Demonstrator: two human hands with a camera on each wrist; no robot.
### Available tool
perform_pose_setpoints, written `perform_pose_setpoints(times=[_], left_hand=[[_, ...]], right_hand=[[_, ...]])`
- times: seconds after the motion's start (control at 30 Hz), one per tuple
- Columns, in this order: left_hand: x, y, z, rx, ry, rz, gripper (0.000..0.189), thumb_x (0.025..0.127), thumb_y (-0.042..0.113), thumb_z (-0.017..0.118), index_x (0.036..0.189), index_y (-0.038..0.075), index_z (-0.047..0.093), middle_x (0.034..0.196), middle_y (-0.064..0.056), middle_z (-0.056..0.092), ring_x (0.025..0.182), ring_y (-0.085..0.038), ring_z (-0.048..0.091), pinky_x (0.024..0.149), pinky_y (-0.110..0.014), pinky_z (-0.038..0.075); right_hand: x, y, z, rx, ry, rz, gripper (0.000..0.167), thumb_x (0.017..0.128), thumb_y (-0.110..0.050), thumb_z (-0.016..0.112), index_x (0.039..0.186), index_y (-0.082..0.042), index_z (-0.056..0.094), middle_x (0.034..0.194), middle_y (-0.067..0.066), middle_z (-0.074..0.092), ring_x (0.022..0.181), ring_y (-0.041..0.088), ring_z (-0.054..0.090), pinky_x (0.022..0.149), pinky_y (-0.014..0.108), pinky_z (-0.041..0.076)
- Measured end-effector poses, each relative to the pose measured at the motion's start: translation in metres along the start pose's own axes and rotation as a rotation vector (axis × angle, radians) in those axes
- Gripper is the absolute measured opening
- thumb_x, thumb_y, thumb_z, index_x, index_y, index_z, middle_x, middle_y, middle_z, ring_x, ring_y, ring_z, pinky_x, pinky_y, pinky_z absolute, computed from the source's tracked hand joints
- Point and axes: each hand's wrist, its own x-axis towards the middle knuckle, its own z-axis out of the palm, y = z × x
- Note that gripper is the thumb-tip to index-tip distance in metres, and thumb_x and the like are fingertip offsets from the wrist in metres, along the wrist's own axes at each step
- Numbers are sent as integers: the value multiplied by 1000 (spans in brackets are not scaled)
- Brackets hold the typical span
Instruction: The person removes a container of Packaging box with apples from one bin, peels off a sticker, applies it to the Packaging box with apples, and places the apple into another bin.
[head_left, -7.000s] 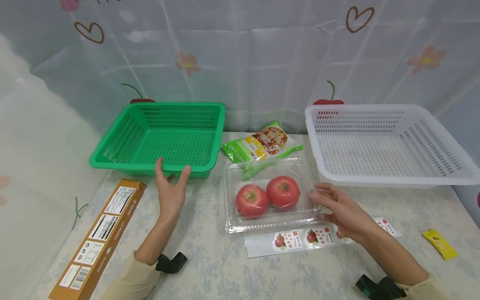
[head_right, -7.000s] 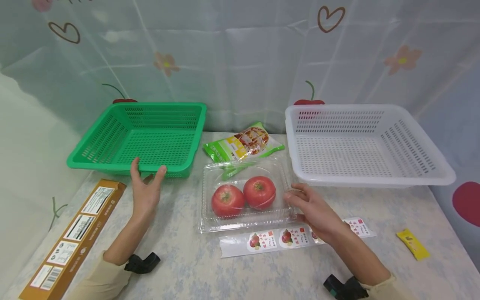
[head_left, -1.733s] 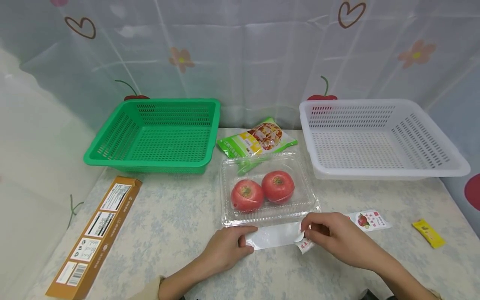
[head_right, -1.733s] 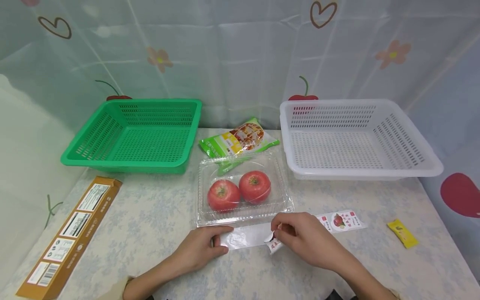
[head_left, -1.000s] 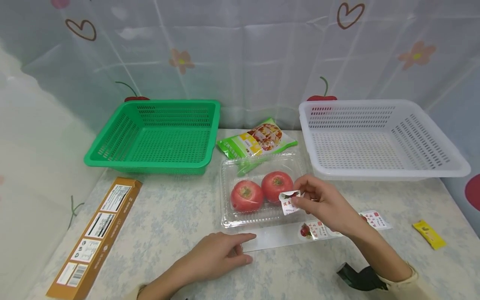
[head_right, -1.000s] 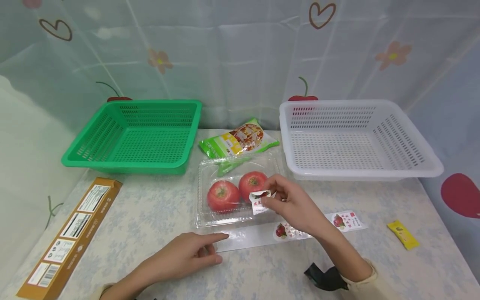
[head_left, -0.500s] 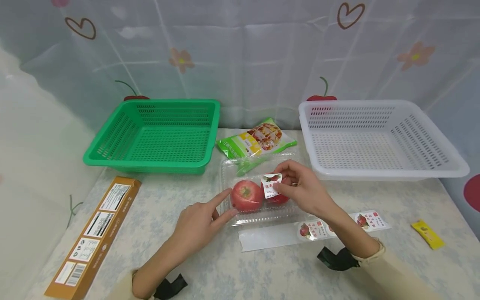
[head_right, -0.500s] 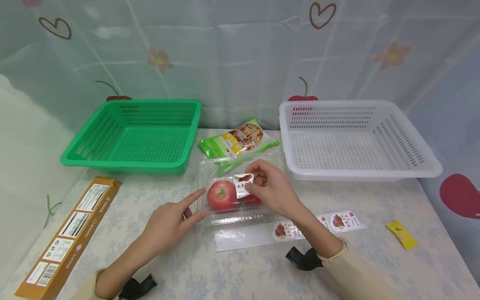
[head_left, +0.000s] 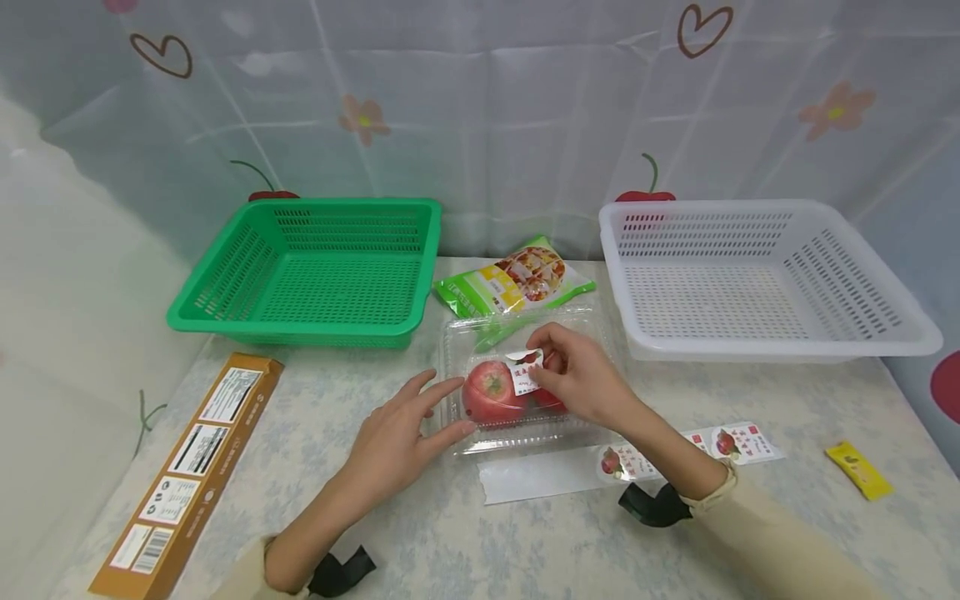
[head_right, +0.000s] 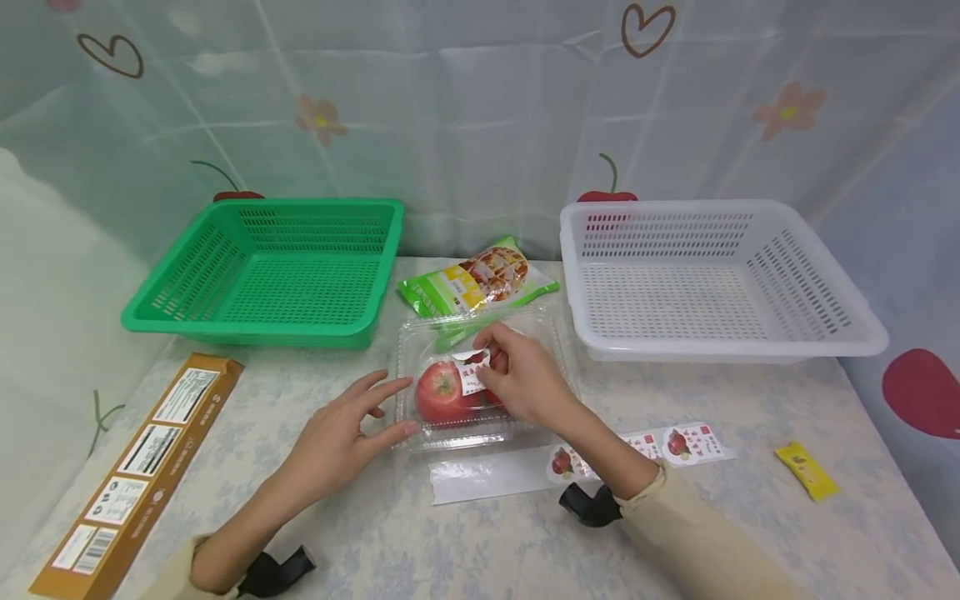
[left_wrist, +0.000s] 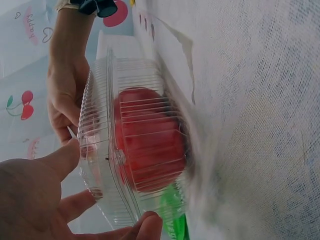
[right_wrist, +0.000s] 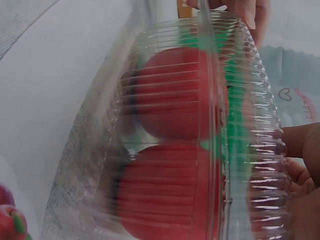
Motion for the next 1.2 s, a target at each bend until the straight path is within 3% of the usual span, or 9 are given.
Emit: perform_pose_setpoints(times=[0.23, 0.67, 0.77, 0.93, 1.07, 1.2], left_hand=[[1, 1, 0, -25, -4, -12, 60, 84, 53, 73, 137, 28, 60, 144, -10, 49, 94, -16, 66, 70, -41, 50], [1, 1, 1, -33, -8, -20, 58, 85, 51, 73, 137, 28, 60, 141, -9, 51, 94, -16, 66, 68, -41, 50], [1, 1, 1, -38, -6, -18, 58, 85, 50, 73, 137, 29, 60, 141, -9, 52, 94, -16, 66, 69, -42, 50], [1, 1, 1, -48, -4, -11, 58, 85, 50, 73, 137, 28, 60, 141, -9, 51, 94, -17, 66, 70, -42, 50], [1, 1, 2, -46, -7, -15, 59, 85, 51, 73, 137, 28, 60, 141, -9, 51, 94, -17, 66, 69, -42, 50], [1, 0, 2, -44, -11, -21, 59, 85, 51, 73, 138, 29, 60, 142, -10, 51, 94, -17, 66, 69, -42, 50]], right_hand=[[-3, 1, 1, -95, -25, -17, 29, 84, 5, 72, 110, -5, 62, 76, -1, 54, 66, 17, 48, 59, 29, 43], [-3, 4, 3, -76, -14, -20, 36, 85, 5, 72, 117, -2, 58, 90, 2, 63, 70, 15, 54, 61, 27, 47], [-3, 6, 4, -79, 38, -35, 29, 84, 7, 72, 109, -2, 59, 86, 3, 61, 69, 16, 53, 60, 27, 46], [-3, 8, 5, -117, 100, -110, 23, 80, 8, 75, 82, -9, 59, 83, 2, 57, 71, 16, 51, 62, 29, 45], [-4, 8, 6, -177, 79, -131, 17, 80, 2, 76, 78, -12, 67, 108, 9, 62, 86, 21, 57, 71, 35, 50], [-4, 6, 6, -266, 67, -136, 9, 82, -5, 76, 89, -11, 76, 135, 16, 54, 107, 30, 57, 87, 46, 49]])
